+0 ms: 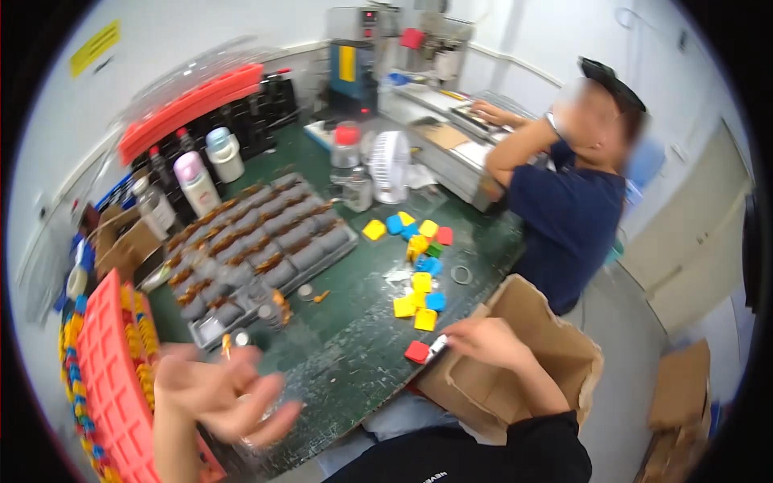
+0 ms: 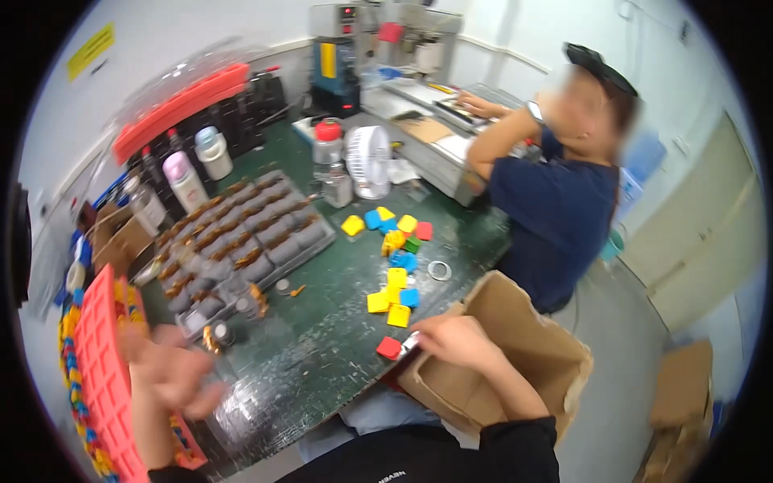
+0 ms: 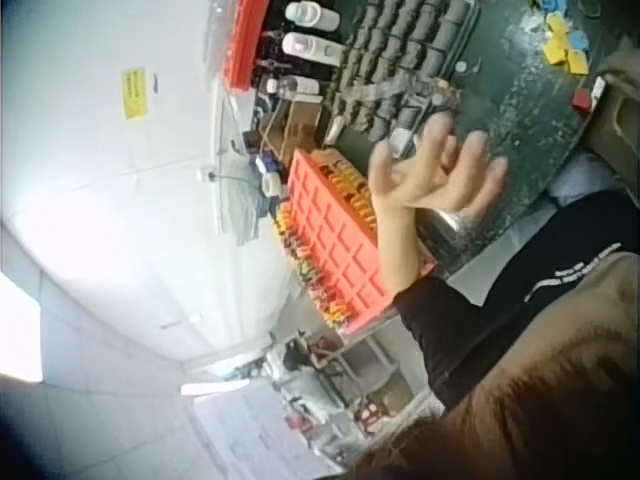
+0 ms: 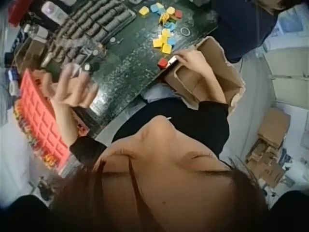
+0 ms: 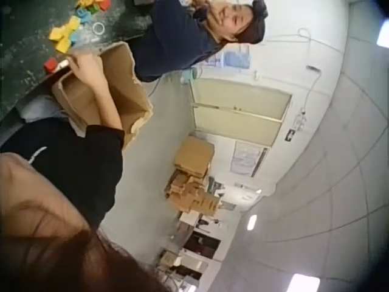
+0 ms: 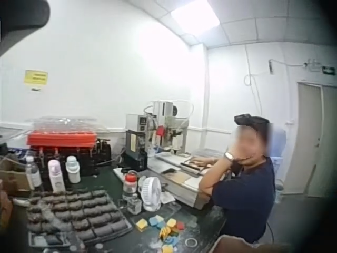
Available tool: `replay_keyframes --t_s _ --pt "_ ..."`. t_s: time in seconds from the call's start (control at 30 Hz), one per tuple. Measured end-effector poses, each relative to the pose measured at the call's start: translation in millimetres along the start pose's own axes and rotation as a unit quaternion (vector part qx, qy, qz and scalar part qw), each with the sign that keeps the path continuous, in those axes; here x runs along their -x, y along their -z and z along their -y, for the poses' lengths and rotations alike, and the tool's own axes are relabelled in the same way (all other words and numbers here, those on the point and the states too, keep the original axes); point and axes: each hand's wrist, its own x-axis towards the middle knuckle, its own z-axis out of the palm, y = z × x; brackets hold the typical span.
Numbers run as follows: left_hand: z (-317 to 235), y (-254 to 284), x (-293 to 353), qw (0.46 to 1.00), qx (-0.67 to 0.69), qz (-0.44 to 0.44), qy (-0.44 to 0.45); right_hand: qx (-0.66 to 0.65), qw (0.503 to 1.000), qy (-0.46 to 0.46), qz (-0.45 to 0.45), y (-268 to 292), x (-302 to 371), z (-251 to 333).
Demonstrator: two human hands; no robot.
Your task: The person assembles small circular parts into colorful plastic housings by hand at a factory workbench.
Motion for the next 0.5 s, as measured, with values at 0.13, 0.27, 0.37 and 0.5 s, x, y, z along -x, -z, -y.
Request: replay_keyframes --t_s 0.13,0.27,0.37,0.5 --pt "-16 56 -10 0.635 0.203 -0.619 0.415 0.005 0.974 -0.156 -0.162 -3 3 -46" --pt "-58 49 -55 0.771 -0.332 -0.358 0.408 -0.006 0.971 -0.155 -0.181 -16 -31 -59" --pt "-99 11 -75 0.857 -0.072 -0.381 0.339 0.028 0.971 -0.164 -0.174 -25 -53 -55" --pt "-166 -69 -57 0.819 0.212 -0.127 0.519 0.060 0.956 -0.234 -0.164 -29 -44 -68"
